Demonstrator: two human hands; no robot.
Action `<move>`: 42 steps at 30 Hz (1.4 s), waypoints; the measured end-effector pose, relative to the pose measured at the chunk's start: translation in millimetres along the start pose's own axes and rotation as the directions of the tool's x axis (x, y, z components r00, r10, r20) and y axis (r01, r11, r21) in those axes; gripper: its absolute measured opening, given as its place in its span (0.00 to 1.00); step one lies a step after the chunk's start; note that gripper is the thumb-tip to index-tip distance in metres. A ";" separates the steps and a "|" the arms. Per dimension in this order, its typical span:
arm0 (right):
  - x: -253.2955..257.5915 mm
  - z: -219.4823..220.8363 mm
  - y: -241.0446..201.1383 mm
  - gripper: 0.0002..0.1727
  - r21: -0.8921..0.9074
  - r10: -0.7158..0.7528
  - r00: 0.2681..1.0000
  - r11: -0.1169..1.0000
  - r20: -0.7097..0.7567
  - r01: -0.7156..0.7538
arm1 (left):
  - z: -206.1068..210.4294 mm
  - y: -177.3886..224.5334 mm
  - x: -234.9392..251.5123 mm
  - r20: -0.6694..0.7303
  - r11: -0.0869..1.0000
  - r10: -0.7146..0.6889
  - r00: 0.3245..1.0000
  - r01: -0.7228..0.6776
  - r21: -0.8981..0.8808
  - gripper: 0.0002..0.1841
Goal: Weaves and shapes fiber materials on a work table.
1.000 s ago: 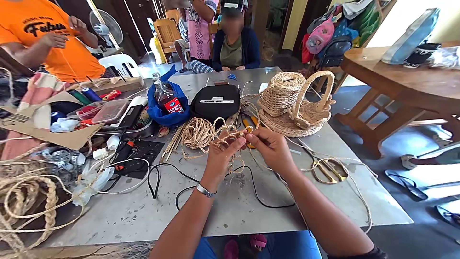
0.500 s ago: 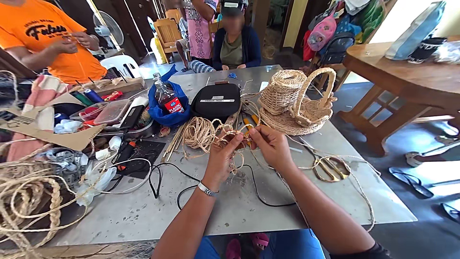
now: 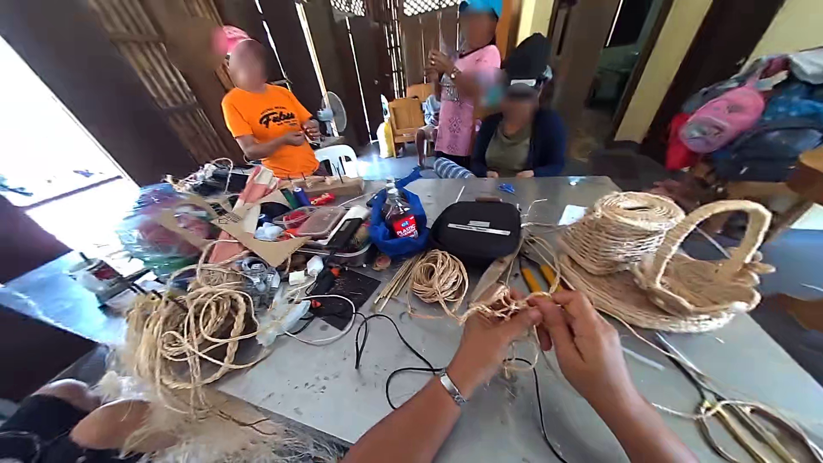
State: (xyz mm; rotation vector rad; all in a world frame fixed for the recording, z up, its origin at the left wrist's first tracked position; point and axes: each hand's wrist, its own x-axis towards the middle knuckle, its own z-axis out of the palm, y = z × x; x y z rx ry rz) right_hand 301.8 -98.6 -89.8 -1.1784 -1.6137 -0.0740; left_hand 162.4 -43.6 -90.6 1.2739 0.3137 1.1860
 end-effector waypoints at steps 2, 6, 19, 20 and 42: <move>-0.3 0.1 -0.5 0.19 -0.001 -0.017 1.000 1.000 -0.016 0.017 | 0.5 0.2 0.2 -0.021 1.000 0.010 1.000 -0.010 -0.010 0.09; -0.4 2.3 -2.1 0.18 -0.011 -0.052 0.996 0.999 -0.066 0.051 | 1.2 1.1 -0.7 -0.058 0.998 0.056 0.997 -0.057 -0.029 0.09; 1.2 2.0 -7.1 0.15 -0.137 -0.144 0.978 0.983 -0.148 0.124 | 5.6 5.6 -1.6 0.005 0.983 0.149 0.989 -0.149 0.104 0.07; 1.0 2.6 -7.4 0.15 -0.140 -0.151 0.976 0.982 -0.157 0.129 | 6.2 5.0 -1.4 0.012 0.981 0.158 0.987 -0.158 0.111 0.07; -0.8 1.0 -11.2 0.15 0.035 -0.060 0.979 0.997 -0.194 0.068 | 2.7 4.8 -2.1 0.073 0.970 0.186 0.980 -0.195 0.143 0.07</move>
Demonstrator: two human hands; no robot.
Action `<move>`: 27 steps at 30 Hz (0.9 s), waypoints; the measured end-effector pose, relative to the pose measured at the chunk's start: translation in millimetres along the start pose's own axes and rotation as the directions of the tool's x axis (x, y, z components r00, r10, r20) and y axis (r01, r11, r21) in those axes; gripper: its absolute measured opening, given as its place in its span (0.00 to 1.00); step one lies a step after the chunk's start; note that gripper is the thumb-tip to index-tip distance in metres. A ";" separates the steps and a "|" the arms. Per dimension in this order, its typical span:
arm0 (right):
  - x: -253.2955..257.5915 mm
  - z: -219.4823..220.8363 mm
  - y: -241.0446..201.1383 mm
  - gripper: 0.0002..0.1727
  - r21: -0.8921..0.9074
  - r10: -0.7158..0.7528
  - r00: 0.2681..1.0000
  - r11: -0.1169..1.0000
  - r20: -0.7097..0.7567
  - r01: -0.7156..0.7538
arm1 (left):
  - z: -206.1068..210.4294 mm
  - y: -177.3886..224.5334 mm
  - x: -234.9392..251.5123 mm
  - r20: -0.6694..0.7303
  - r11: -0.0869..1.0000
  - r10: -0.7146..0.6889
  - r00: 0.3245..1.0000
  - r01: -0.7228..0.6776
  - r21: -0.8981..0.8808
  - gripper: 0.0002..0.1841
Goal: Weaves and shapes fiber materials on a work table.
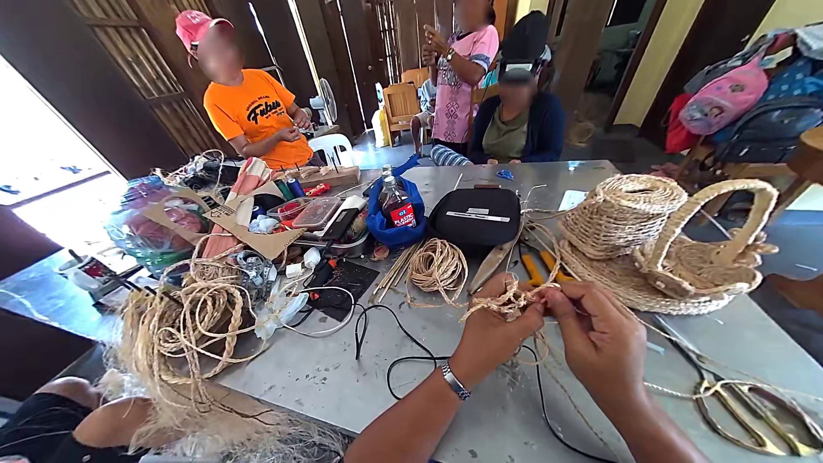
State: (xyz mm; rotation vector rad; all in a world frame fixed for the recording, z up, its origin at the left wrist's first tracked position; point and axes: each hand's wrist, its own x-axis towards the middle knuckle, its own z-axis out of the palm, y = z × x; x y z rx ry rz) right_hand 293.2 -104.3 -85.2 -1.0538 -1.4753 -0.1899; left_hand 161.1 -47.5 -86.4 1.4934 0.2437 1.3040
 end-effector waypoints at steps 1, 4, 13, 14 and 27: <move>-0.3 0.0 0.4 0.15 0.012 0.013 1.000 1.000 -0.001 -0.013 | -0.1 -0.7 0.4 0.000 1.000 0.000 1.000 0.000 -0.010 0.07; 0.2 -0.2 1.0 0.14 0.043 0.035 0.999 0.998 -0.007 -0.035 | 0.9 2.2 1.0 -0.006 0.998 -0.044 0.999 0.044 -0.036 0.07; 3.7 -8.2 9.7 0.16 0.059 0.098 0.992 0.993 0.085 -0.103 | -1.3 -1.6 1.6 0.008 0.980 -0.170 0.985 0.170 -0.102 0.08; 3.6 -8.5 10.1 0.16 0.050 0.075 0.994 0.996 0.079 -0.079 | -1.7 -1.0 1.9 0.011 0.983 -0.162 0.987 0.162 -0.085 0.08; 0.2 -10.0 4.3 0.17 -0.017 0.044 0.997 0.999 0.064 -0.043 | 1.5 -1.0 -4.5 0.032 0.990 -0.077 0.997 0.073 0.123 0.08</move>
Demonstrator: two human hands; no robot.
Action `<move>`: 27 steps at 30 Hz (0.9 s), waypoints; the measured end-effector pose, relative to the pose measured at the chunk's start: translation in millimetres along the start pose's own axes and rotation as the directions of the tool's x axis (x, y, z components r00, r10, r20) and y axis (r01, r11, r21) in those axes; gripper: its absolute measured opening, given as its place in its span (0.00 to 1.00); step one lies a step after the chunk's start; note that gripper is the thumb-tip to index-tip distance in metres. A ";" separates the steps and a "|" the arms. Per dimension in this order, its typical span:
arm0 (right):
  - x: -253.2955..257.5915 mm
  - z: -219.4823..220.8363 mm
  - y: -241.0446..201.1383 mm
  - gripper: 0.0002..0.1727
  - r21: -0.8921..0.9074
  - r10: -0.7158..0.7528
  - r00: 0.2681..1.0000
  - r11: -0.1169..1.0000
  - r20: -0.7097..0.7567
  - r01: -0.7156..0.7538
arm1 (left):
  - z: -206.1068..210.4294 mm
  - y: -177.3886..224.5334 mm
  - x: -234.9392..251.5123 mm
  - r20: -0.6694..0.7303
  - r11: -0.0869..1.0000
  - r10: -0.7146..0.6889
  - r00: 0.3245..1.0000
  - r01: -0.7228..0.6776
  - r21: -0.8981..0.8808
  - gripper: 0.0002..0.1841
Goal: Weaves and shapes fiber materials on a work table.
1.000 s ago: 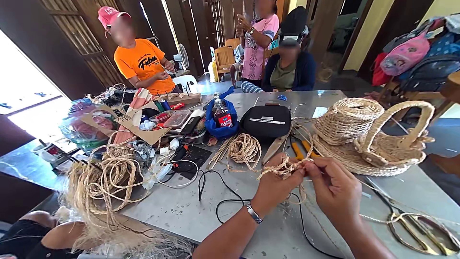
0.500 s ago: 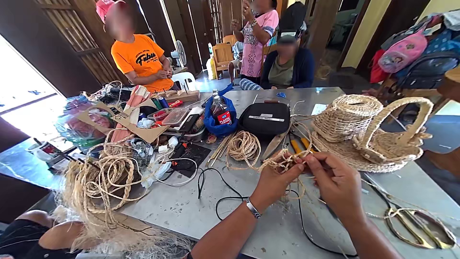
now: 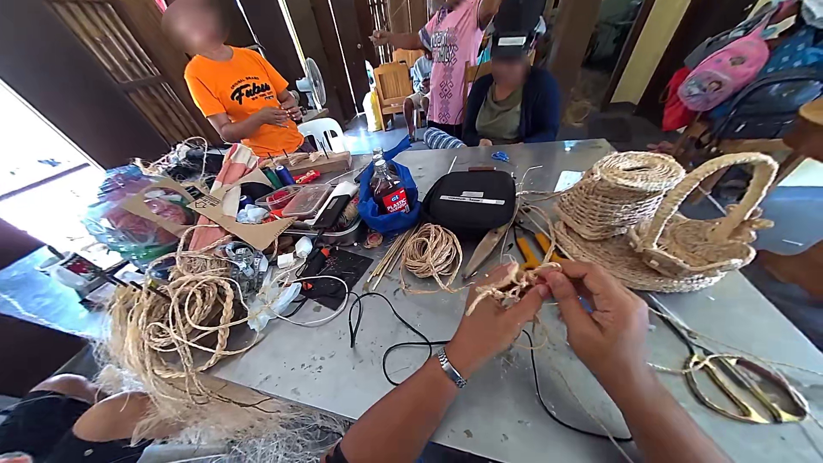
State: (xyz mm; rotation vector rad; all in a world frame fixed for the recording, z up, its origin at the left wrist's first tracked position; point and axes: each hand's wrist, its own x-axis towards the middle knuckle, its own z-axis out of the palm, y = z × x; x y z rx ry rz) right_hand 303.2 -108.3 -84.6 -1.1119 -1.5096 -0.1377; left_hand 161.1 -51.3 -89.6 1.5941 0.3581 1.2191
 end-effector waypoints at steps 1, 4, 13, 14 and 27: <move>-0.4 0.1 -0.6 0.17 0.008 0.022 1.000 1.000 -0.004 -0.022 | 1.5 -0.3 -0.8 0.016 0.999 0.025 1.000 -0.025 0.024 0.08; -2.0 3.6 -3.3 0.16 0.046 0.037 0.999 0.998 -0.029 -0.036 | 4.6 2.2 -1.9 0.041 0.997 0.069 0.997 -0.070 0.041 0.07; -0.7 5.8 -0.9 0.13 0.065 0.059 0.996 0.996 -0.061 -0.055 | 9.6 2.4 -3.2 0.056 1.000 0.029 0.998 -0.030 0.007 0.05; 0.3 4.3 1.0 0.14 0.047 0.058 0.996 0.997 -0.062 -0.055 | 10.7 1.7 -3.5 0.057 1.000 0.023 0.998 -0.024 0.004 0.05; 5.5 -2.1 -9.1 0.20 0.258 0.358 0.839 0.836 0.410 -0.483 | -9.2 4.7 8.3 -0.105 0.986 -0.119 0.987 0.105 -0.132 0.08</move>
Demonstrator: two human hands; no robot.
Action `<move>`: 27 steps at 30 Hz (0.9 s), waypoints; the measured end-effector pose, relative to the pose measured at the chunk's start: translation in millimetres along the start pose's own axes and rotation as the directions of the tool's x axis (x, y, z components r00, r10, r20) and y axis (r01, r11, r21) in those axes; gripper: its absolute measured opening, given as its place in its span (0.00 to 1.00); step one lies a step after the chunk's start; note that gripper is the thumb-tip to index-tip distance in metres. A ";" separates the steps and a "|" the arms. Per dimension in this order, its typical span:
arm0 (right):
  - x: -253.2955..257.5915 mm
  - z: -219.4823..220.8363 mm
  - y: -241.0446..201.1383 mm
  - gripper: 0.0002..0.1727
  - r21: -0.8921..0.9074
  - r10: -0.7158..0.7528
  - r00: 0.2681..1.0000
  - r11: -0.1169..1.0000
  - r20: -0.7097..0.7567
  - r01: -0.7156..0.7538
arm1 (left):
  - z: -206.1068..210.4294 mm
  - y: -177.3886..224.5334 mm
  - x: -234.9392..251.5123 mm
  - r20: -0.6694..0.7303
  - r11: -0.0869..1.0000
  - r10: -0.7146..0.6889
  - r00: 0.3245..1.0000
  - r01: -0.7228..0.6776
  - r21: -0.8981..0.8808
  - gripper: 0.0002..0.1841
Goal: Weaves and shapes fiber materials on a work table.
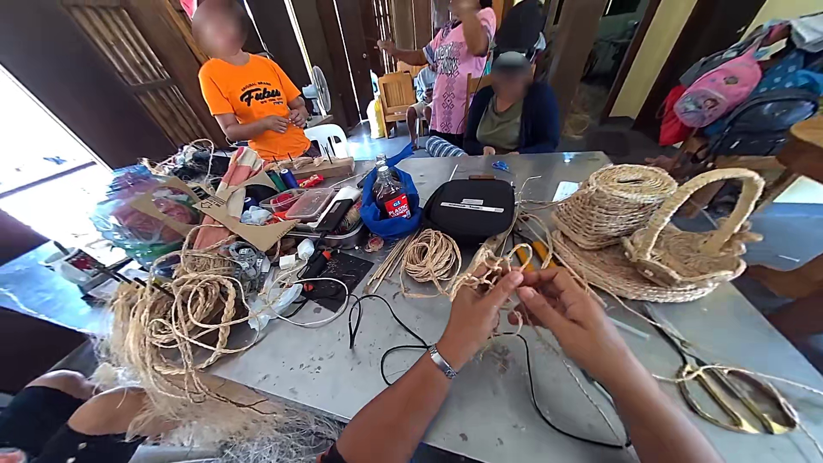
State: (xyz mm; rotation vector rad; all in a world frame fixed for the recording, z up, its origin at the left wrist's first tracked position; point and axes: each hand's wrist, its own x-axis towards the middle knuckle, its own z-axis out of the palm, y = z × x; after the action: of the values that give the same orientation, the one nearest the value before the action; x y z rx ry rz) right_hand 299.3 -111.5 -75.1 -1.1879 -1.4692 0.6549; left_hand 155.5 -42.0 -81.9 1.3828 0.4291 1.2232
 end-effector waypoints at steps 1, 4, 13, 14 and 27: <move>-1.0 0.1 -2.0 0.19 0.035 0.038 0.999 0.999 0.008 -0.039 | -1.2 -2.2 0.8 0.002 1.000 0.010 1.000 -0.010 -0.009 0.08; -1.2 -1.2 -0.6 0.18 0.038 0.101 0.995 0.994 0.005 -0.101 | 0.8 -4.6 -0.9 0.018 0.998 0.018 1.000 -0.017 -0.067 0.08; 0.3 -4.2 5.2 0.12 -0.094 -0.120 0.976 0.990 -0.180 0.104 | -1.4 -0.9 0.2 0.107 0.977 -0.029 0.994 0.050 -0.207 0.10; 0.4 -3.9 4.2 0.11 -0.079 -0.119 0.975 0.991 -0.185 0.105 | -1.1 -0.3 0.4 0.103 0.973 -0.037 0.994 0.059 -0.224 0.10; 1.0 -7.2 2.9 0.11 0.011 -0.210 0.959 0.976 -0.189 0.216 | -1.2 3.6 0.7 0.099 0.971 -0.032 0.995 0.054 -0.231 0.08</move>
State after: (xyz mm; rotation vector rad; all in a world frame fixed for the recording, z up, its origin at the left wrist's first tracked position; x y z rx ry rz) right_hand 307.1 -110.9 -75.4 -1.0197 -1.3976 0.4062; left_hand 153.4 -41.8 -78.6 1.2176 0.2385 1.1288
